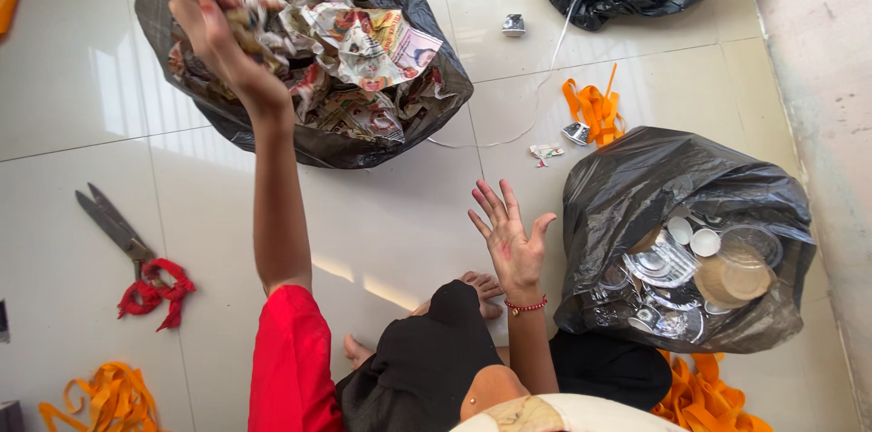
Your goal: The person sits on the floor and sorts various recyclable items, including crumpled paper, plastic cups, and metal tins, into separate black plastic bags. They fold paper items and place them into one bag, while transferring cups and tins into another. Finally, they tie the filled bags closed.
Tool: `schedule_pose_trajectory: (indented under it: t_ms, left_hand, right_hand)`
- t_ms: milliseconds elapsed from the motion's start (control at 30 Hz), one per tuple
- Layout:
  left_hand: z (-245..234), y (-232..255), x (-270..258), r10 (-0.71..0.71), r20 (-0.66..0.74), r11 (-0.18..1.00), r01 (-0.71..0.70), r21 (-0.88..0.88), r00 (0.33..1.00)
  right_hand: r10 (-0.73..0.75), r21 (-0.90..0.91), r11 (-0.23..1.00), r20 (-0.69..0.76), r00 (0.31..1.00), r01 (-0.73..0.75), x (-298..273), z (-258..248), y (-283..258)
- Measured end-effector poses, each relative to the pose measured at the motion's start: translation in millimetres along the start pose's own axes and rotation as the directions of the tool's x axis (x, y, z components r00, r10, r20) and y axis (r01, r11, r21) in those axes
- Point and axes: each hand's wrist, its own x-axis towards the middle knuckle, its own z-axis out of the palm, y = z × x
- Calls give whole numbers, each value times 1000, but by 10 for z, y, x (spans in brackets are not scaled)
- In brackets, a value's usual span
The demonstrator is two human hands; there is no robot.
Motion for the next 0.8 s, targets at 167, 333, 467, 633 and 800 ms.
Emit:
schedule_pose_trajectory:
  t_ms: [167,333,467,633,800]
  left_hand:
    - [42,-20,157,346,81,596,-286,750,935]
    - [-112,-286,-112,287,247,-36,-247,968,926]
    - [-202,-312,-214,174,283,6,-289,957,943]
    - [-152,-21,-121,198,267,217,-308,926,943]
    - [232,216,-207,259,360,291,-428,856,896]
  right_hand:
    - [19,-24,1000,20,1000,-18,56,14,63]
    - [47,-78,996,5,999,-47,36,-22,62]
    - [49,-64,997,-45,998,-52,-46,-93,22]
    - [35,-35,999,-130,991,-40,-115,-147,37]
    - [49,-36,998,-191,980,-57,-103,-226,89]
